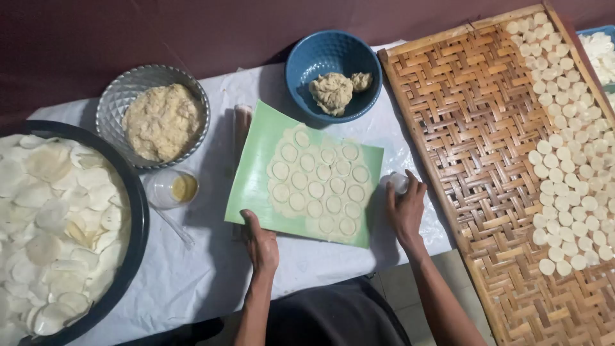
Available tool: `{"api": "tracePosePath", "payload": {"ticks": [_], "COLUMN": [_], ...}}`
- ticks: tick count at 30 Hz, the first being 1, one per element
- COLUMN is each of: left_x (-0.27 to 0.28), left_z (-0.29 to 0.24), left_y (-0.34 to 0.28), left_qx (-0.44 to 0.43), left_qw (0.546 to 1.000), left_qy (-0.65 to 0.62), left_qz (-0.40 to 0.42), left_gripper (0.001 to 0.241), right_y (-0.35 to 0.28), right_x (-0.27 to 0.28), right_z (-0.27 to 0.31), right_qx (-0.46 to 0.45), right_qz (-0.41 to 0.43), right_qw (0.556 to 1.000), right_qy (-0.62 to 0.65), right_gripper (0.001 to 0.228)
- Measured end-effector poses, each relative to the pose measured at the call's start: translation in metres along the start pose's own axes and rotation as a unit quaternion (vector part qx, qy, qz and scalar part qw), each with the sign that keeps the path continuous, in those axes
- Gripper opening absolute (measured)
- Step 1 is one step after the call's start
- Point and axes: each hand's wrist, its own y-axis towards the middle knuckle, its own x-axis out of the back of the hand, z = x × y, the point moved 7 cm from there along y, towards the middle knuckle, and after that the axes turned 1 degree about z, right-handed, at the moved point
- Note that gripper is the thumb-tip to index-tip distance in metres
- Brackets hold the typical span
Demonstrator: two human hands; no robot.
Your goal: Picking up circular dough cutouts and placing them on a drying rack, then rolling out new dough with a rolling pin.
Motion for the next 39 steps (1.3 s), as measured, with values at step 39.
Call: {"api": "tracePosePath", "payload": {"ticks": [39], "left_x": [-0.068], "left_z": [-0.016], "left_y": [-0.019], "left_qx": [0.123], "left_qw": [0.957], "left_qy": [-0.066], "left_qz": [0.254], "left_gripper": [0.086], "right_y": [-0.079], "right_x": [0.108], "right_z": [0.119], "right_qx": [0.029], "right_qz": [-0.169], "right_qw": [0.985], "right_qy": [0.013], "right_gripper": [0.033]}}
